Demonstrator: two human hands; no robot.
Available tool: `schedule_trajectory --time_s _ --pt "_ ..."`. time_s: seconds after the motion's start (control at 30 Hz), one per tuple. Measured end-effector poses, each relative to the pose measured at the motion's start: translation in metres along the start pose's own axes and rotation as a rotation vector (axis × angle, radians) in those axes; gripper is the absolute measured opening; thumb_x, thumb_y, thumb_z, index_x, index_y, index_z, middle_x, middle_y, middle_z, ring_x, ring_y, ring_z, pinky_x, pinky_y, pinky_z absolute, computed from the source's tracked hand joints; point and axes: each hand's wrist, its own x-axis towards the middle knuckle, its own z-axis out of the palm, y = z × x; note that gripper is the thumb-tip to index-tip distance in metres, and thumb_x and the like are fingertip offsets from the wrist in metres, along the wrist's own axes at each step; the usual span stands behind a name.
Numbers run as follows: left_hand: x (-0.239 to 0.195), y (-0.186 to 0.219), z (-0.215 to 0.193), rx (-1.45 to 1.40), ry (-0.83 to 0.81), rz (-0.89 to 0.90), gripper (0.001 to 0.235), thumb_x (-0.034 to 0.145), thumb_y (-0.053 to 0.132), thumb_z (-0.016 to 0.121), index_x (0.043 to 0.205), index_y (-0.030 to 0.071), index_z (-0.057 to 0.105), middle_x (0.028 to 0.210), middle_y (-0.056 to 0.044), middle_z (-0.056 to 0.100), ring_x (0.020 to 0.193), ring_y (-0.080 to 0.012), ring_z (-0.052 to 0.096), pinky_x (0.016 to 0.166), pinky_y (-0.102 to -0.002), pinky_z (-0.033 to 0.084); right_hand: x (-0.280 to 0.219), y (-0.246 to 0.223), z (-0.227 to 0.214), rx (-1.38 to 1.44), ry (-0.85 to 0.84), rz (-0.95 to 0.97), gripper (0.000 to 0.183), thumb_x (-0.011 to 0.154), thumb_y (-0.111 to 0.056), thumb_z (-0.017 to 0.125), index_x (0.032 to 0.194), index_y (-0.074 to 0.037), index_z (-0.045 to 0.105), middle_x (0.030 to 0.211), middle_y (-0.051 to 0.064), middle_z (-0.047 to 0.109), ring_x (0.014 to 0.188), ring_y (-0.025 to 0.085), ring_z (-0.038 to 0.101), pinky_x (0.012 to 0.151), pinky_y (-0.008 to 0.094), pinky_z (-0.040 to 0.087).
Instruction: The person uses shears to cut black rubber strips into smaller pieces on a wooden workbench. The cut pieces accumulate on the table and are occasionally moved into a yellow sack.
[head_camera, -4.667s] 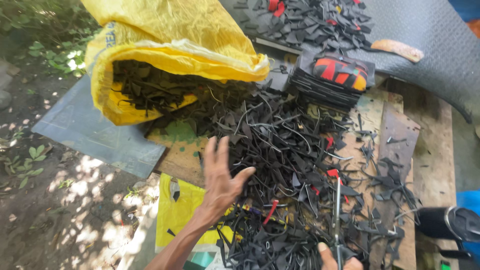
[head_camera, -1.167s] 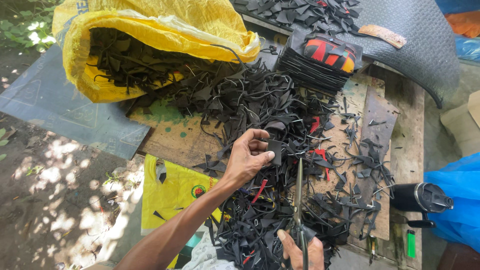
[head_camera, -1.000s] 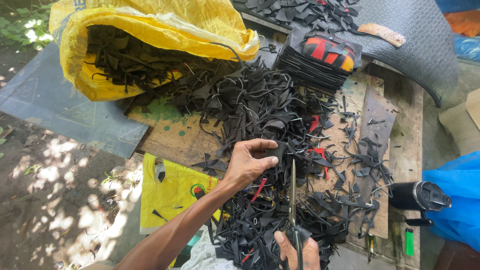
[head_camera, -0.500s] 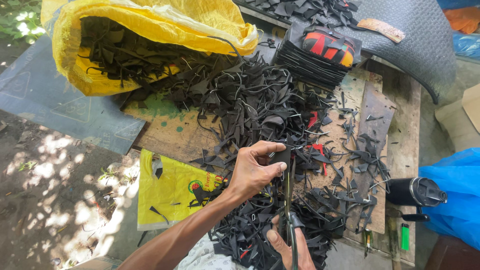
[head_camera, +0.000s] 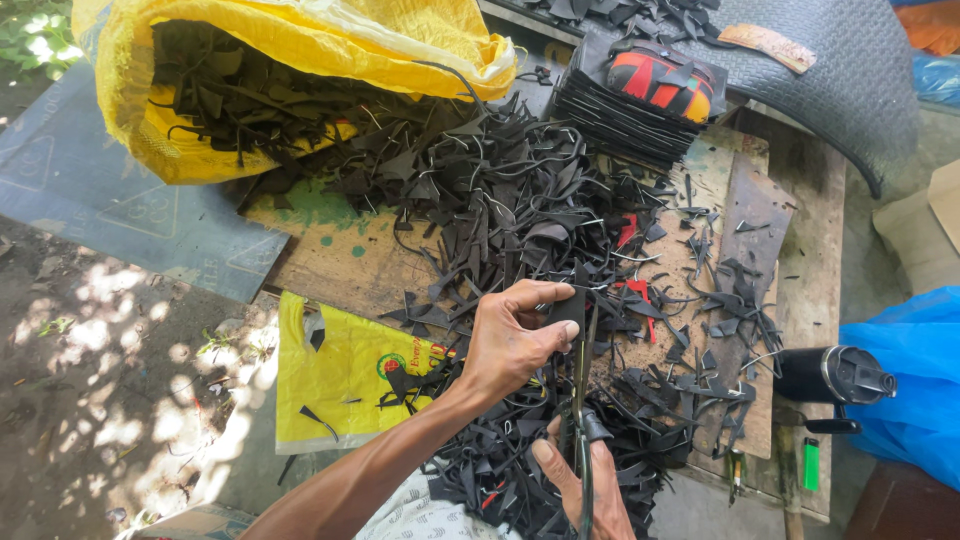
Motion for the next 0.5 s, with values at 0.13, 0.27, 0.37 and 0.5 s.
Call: schedule_trajectory --time_s 0.13,0.27,0.37,0.5 --pt "0.0 -0.001 0.0 -0.021 -0.012 -0.005 0.041 0.082 -0.002 0.077 0.122 -0.007 0.07 0.118 -0.01 0.068 0.079 -0.0138 0.073 0.071 -0.026 0.062 -0.002 -0.009 -0.001 -0.073 0.007 -0.013 0.049 0.079 -0.049 0.075 0.093 -0.004 0.063 0.071 0.002 0.051 0.067 0.014 0.048 0.061 0.032 0.043" --pt "0.0 -0.001 0.001 -0.037 -0.016 -0.022 0.041 0.083 -0.002 0.077 0.122 -0.007 0.07 0.118 -0.011 0.068 0.081 -0.0139 0.073 0.071 -0.026 0.062 -0.005 -0.017 0.0 -0.056 0.02 -0.008 0.046 0.081 -0.046 0.074 0.091 -0.003 0.062 0.069 0.003 0.053 0.066 0.014 0.049 0.061 0.033 0.043" --pt "-0.001 -0.001 0.002 -0.051 -0.021 -0.032 0.04 0.083 -0.002 0.077 0.122 -0.008 0.07 0.119 -0.01 0.068 0.082 -0.0138 0.073 0.072 -0.026 0.062 -0.008 -0.02 0.0 -0.029 0.027 0.021 0.04 0.083 -0.042 0.072 0.089 -0.003 0.064 0.068 0.004 0.054 0.065 0.015 0.051 0.06 0.034 0.043" --pt "0.0 -0.001 0.004 -0.044 -0.019 -0.036 0.04 0.083 -0.002 0.077 0.122 -0.008 0.07 0.12 -0.009 0.066 0.084 -0.0133 0.073 0.074 -0.026 0.063 -0.008 -0.017 0.002 -0.035 0.079 0.006 0.035 0.087 -0.037 0.069 0.083 -0.003 0.063 0.062 0.006 0.055 0.057 0.016 0.054 0.055 0.034 0.046"
